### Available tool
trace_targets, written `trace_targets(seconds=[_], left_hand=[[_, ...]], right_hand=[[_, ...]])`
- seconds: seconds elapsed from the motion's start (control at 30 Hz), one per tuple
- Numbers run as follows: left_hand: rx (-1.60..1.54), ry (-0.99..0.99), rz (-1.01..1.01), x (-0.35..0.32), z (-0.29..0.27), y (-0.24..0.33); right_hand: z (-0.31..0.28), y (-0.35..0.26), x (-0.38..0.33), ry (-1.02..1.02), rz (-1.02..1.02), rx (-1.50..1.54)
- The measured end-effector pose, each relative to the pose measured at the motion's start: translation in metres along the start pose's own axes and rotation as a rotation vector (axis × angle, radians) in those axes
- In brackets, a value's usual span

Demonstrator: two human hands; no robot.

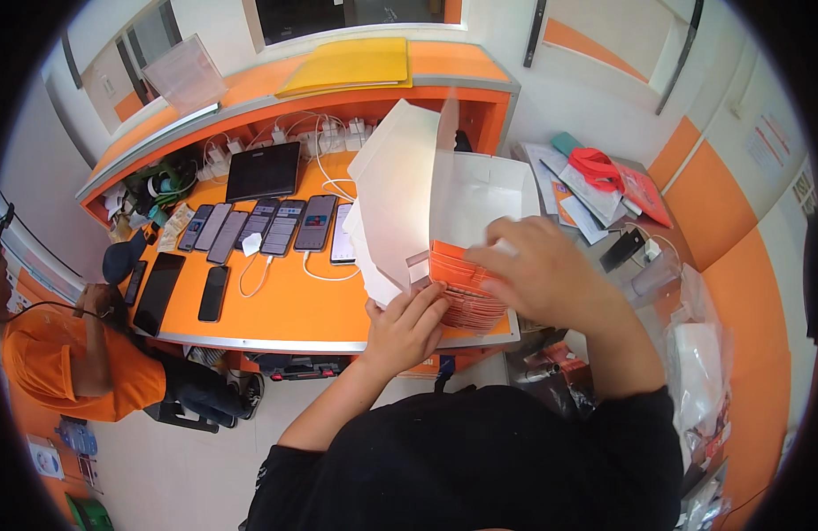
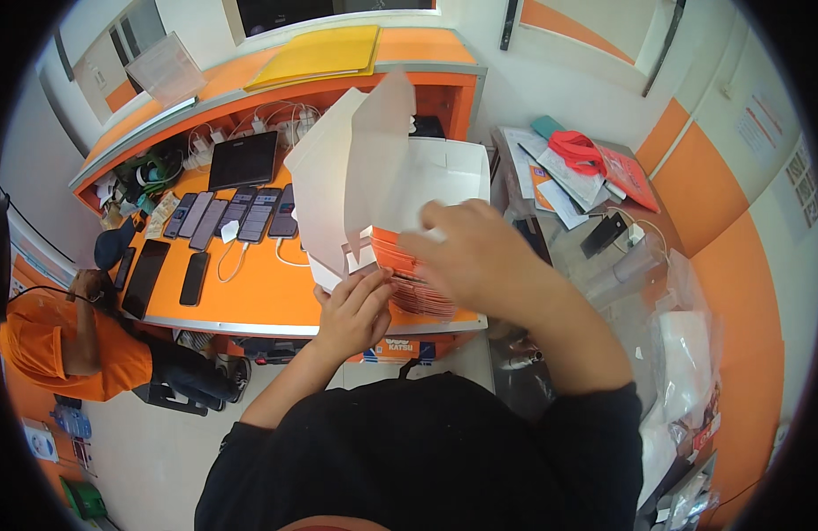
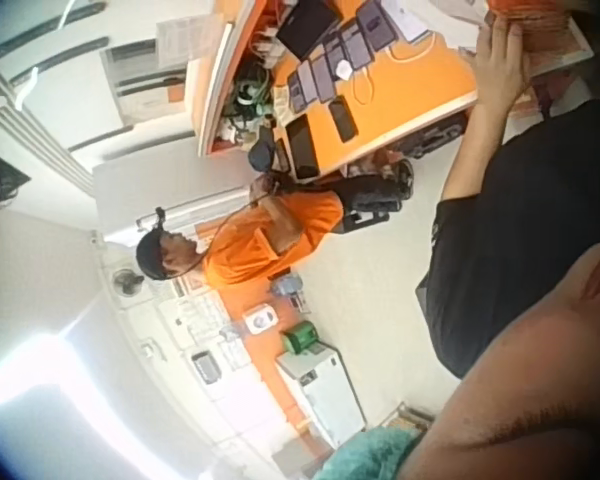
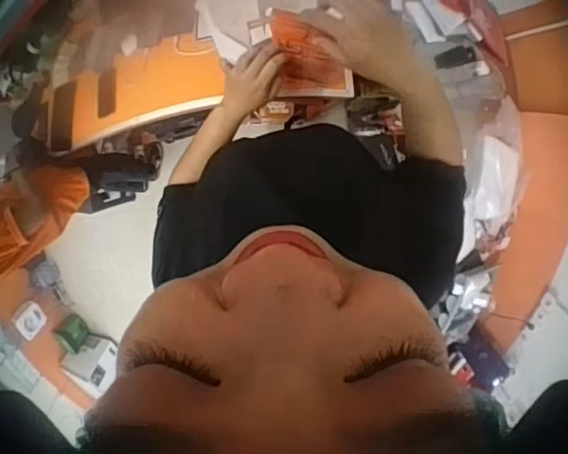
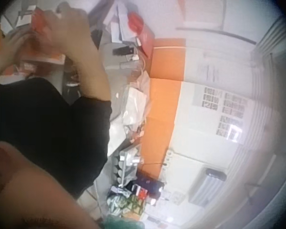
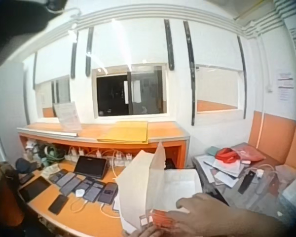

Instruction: The person folds paper food boxes into shape and stacks them together into a pile on the counter by hand.

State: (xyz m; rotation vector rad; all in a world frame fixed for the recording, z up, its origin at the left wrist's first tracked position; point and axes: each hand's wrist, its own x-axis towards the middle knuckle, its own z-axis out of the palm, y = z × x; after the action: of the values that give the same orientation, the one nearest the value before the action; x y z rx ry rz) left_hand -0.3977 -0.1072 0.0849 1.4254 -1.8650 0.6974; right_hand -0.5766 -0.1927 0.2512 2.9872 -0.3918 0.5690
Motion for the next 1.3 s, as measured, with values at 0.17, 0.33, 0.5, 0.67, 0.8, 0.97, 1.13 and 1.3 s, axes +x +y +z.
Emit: trace_targets(seconds=[0.17, 0.33, 0.5, 0.67, 0.8, 0.97, 1.13, 1.3], left_hand=[[-0.075, -0.002, 0.052, 0.009, -0.001, -0.007], [-0.146, 0.019, 0.045, 0.017, 0.005, -0.019], [-0.014, 0.170, -0.017, 0.021, 0.000, 0.000], [-0.064, 0.270, 0.132, 0.052, -0.049, 0.011], [0.166, 0.016, -0.053, 0.133, -0.068, 0.022], [0.393, -0.364, -0.478, 0.129, -0.045, -0.001], [-0.101, -0.510, -0.819, 0.113, -0.038, -0.010], [0.002, -0.451, -0.932, 0.128, -0.032, 0.023]], right_hand=[[0.033, 0.012, -0.017, 0.016, 0.132, -0.024], [0.045, 0.003, -0.013, -0.068, 0.227, -0.031], [0.023, -0.004, 0.000, -0.364, 0.300, 0.098], [-0.011, 0.078, 0.008, 0.100, 0.395, 0.274], [0.007, 0.163, 0.034, -0.197, 0.501, 0.050], [0.055, 0.162, 0.055, -0.439, 0.424, 0.066], [0.046, 0.159, 0.045, -0.425, 0.355, 0.274], [0.051, 0.169, 0.044, -0.494, 0.406, 0.164]])
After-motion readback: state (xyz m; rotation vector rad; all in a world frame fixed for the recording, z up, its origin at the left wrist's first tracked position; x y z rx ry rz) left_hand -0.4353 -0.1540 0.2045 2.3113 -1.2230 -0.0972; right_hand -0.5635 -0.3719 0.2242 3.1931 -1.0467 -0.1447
